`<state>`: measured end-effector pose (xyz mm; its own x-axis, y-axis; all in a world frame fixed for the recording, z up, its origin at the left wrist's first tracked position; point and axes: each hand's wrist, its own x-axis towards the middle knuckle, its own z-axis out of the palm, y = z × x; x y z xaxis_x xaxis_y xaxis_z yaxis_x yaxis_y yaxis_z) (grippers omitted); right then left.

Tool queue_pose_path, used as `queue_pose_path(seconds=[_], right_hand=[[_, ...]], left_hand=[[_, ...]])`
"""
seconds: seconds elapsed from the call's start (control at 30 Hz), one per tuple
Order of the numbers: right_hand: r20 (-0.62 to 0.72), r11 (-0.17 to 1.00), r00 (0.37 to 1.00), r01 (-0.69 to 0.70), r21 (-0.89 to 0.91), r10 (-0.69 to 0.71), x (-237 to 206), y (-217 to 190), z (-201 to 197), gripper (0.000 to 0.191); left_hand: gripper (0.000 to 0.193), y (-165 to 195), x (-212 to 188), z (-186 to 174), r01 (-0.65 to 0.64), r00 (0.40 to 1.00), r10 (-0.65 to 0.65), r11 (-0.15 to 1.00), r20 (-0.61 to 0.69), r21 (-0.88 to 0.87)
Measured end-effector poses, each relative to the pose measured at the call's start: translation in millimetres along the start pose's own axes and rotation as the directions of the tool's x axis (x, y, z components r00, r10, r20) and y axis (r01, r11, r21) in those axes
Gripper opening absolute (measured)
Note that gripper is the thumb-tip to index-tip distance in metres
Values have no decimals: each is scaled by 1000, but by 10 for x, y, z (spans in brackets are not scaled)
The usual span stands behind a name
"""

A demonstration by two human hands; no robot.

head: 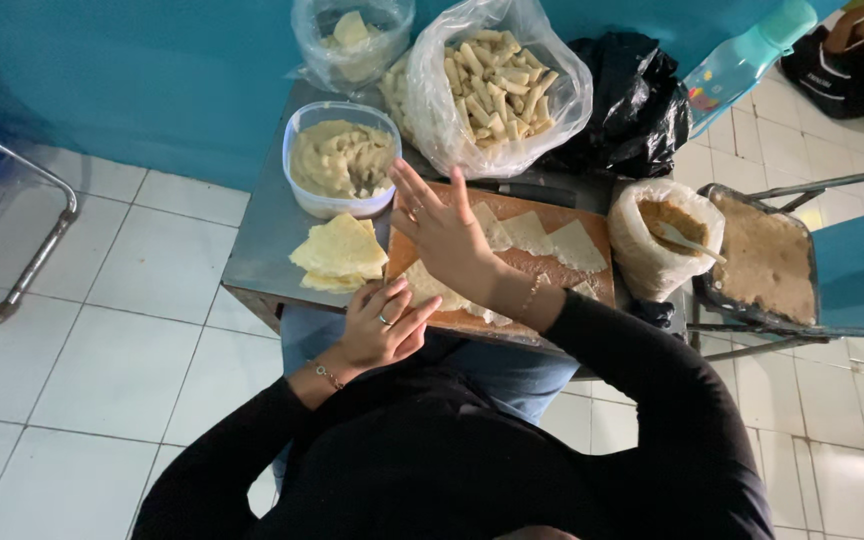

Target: The person sits at a small metal table and folds triangular pieces of thin dough over a filling by hand, sprinkles a granular topping over the folded pieces, and arranges the finished triangles in rows on a wooden board, occasionally stacking folded pieces aside.

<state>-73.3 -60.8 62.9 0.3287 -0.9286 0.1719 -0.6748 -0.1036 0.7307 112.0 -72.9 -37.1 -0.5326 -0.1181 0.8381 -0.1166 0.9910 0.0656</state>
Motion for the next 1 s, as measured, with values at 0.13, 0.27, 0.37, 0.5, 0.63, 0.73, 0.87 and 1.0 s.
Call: queue_pose_path(seconds=[0.13, 0.27, 0.37, 0.5, 0.63, 0.73, 0.87, 1.0], right_hand=[[91, 993, 994, 66, -101, -57, 85, -14, -39, 36], [191, 978, 975, 142, -155, -111, 25, 13, -121, 39], [220, 962, 968, 167, -214, -119, 22, 69, -165, 33], [240, 950, 962, 191, -246, -131, 5, 88, -231, 34], [258, 950, 955, 210, -231, -148, 6, 122, -262, 31], [279, 948, 947, 224, -228, -156, 5, 132, -295, 32], [190, 951, 964, 226, -211, -187, -22, 210, -357, 56], [164, 974, 975, 115, 197, -149, 32, 407, -359, 52]], left_hand=[[44, -3, -10, 25, -2, 1000, 2, 1000, 12, 16], [43, 0, -21, 35, -3, 1000, 3, 1000, -6, 11], [43, -4, -18, 30, -2, 1000, 2, 1000, -1, 16], [43, 8, -20, 18, 6, 1000, -6, 1000, 3, 11], [43, -2, -17, 26, -2, 1000, 2, 1000, 4, 20], [42, -2, -17, 30, 1, 1000, -1, 1000, -13, 14], [43, 0, -7, 35, 0, 1000, 0, 1000, -2, 7], [42, -4, 1, 33, -2, 1000, 2, 1000, -21, 19]])
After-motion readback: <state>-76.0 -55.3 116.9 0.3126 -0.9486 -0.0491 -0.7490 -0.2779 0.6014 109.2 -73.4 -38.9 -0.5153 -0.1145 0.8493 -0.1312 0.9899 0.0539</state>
